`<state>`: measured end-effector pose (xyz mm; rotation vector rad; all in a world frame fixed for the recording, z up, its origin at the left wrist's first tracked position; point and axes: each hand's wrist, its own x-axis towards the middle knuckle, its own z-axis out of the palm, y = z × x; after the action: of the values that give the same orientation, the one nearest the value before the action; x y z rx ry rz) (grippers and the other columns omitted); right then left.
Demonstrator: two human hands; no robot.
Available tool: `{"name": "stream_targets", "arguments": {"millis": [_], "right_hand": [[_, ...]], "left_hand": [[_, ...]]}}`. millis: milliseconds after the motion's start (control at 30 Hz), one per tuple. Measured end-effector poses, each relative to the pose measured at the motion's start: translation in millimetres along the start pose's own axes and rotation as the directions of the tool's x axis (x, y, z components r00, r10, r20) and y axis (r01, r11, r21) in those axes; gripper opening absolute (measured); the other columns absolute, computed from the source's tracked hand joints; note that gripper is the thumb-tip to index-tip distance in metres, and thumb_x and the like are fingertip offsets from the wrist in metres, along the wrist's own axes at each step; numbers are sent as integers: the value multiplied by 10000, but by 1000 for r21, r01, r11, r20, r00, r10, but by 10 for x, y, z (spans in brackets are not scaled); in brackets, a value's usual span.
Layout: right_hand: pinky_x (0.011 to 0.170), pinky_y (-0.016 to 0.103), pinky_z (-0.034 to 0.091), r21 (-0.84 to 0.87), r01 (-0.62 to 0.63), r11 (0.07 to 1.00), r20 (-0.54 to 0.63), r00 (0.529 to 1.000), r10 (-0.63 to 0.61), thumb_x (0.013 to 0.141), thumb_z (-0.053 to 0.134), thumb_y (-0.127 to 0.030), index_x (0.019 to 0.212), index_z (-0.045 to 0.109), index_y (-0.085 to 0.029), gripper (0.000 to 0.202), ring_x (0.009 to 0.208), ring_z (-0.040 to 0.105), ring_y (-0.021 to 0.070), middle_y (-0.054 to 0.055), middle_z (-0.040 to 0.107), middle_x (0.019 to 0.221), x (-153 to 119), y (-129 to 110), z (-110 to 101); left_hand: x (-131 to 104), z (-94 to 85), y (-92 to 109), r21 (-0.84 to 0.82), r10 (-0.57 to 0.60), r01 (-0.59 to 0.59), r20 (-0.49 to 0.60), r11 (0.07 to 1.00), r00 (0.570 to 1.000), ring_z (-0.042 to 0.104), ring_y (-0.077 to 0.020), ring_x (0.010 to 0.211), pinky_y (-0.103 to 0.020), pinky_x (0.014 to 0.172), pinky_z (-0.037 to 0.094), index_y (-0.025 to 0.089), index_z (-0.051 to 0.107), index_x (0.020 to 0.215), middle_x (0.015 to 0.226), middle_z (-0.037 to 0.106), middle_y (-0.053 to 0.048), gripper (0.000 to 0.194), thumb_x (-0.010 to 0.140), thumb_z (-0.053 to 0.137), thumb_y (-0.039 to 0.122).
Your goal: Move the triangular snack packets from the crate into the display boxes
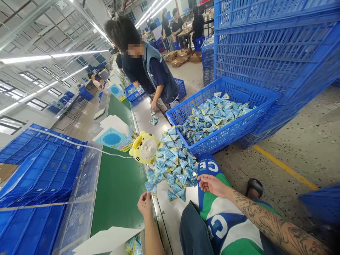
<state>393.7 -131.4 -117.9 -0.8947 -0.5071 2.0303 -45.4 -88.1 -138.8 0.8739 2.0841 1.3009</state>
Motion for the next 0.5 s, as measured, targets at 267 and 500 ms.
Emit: {"name": "stream_targets", "arguments": {"millis": [267,500], "right_hand": [[663,258,467,10,1,1000,4,1000,-1,862,725,-470,1033,674,-184,337,700,665,128,31,721,799,-1,0,2],[654,259,469,12,0,1000,-3,1000,0,845,743,-466,1024,669,-174,350,690,662,125,32,722,794,-21,-41,42]], "left_hand": [[65,-28,176,-360,-171,109,-144,926,975,648,-158,780,-320,843,604,155,583,936,842,634,-34,214,771,708,206],[14,30,202,-414,-186,148,-52,898,981,633,-132,780,-263,820,614,172,531,930,853,592,-30,148,824,634,166]]}}
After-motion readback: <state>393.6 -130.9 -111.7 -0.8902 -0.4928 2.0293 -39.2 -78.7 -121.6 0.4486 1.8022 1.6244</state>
